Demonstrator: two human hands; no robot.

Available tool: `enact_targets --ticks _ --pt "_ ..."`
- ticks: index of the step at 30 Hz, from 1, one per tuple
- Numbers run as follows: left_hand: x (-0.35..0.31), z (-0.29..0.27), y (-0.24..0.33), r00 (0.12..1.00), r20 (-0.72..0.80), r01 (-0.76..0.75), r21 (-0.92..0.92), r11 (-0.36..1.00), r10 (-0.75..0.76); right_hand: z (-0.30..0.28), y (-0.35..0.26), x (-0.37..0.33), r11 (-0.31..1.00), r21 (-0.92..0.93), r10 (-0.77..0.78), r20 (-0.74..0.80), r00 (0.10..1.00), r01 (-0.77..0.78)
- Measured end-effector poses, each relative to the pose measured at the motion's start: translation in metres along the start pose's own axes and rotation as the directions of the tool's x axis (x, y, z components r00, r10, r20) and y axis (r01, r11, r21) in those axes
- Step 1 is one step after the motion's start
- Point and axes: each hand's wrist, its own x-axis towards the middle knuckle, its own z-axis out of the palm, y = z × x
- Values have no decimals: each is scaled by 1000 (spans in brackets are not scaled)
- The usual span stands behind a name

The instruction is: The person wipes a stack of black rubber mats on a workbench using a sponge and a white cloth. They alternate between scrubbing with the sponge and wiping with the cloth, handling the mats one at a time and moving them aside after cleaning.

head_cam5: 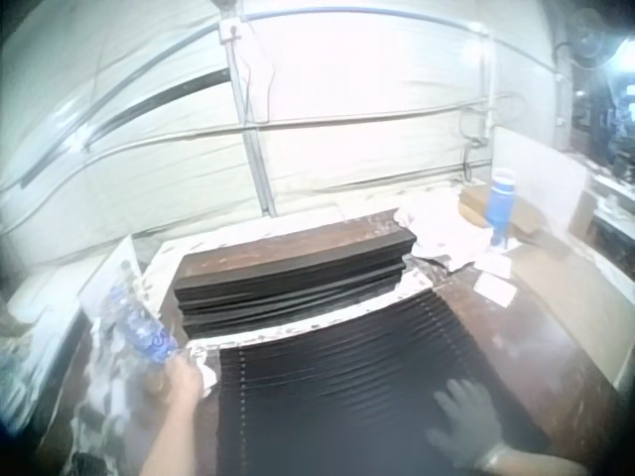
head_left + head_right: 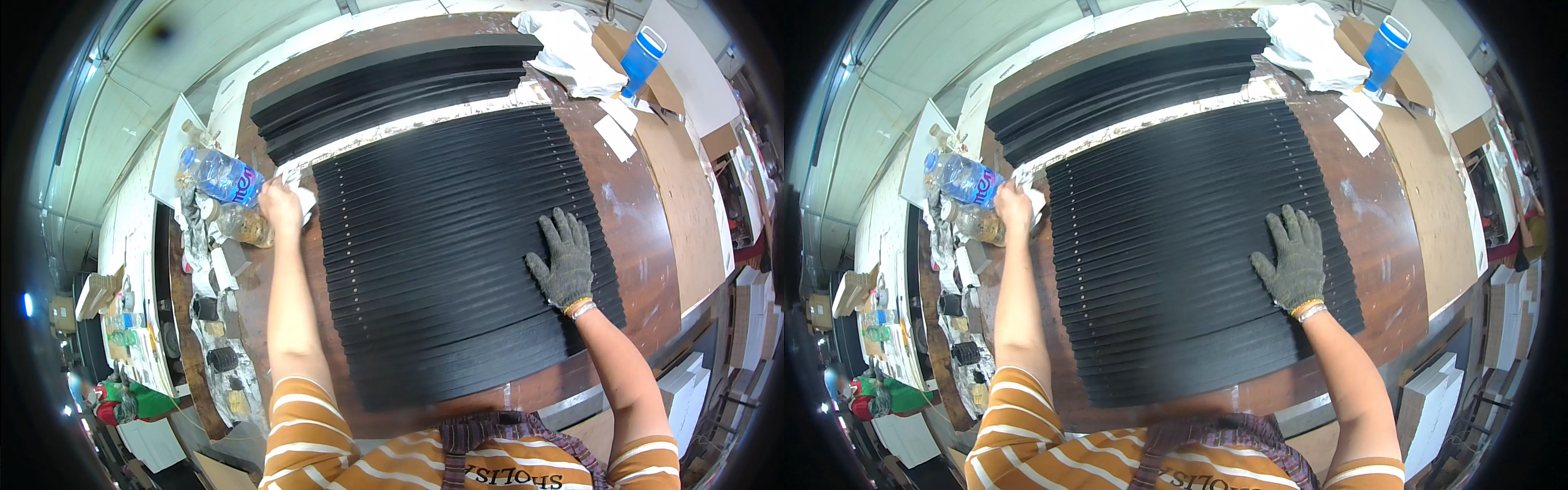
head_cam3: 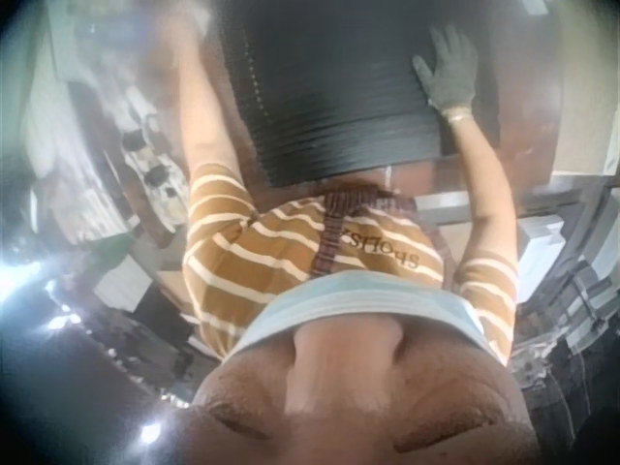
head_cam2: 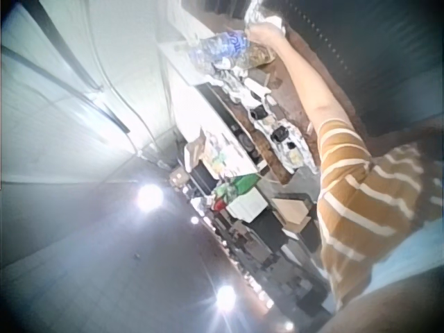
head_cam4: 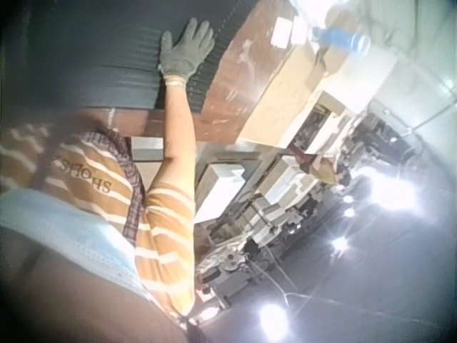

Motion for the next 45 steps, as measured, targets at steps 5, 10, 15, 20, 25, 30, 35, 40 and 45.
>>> enact_targets --ticks 5,10,15,20,25,30,35,40,45 --pt "-70 47 192 925 282 -193 -233 953 256 1 -2 0 1000 -28 11 21 1000 -10" --pt "-106 54 138 855 451 5 -500 866 256 2 0 2 999 -36 -8 0 1000 8" --pt "-89 -39 -7 948 277 158 24 987 -159 3 2 0 999 -31 -4 3 1000 4" --pt "-93 -33 31 963 175 249 -288 925 -205 3 0 -1 1000 -16 -2 3 1000 2" --pt "-76 24 48 890 292 -342 -82 936 351 2 -2 -1 1000 -28 5 12 1000 -5" --pt "-64 1 -8 988 151 9 133 991 -29 0 -1 1 998 -53 33 47 998 -31" --pt "-42 -12 16 993 -73 89 -15 996 -90 -1 -1 0 1000 -2 10 -19 1000 -10" --pt "-12 39 95 989 109 113 -139 984 -98 -2 0 -1 1000 21 14 -22 1000 -13" --pt "-46 111 199 940 338 -99 158 983 40 -5 3 0 999 48 10 0 1000 -10"
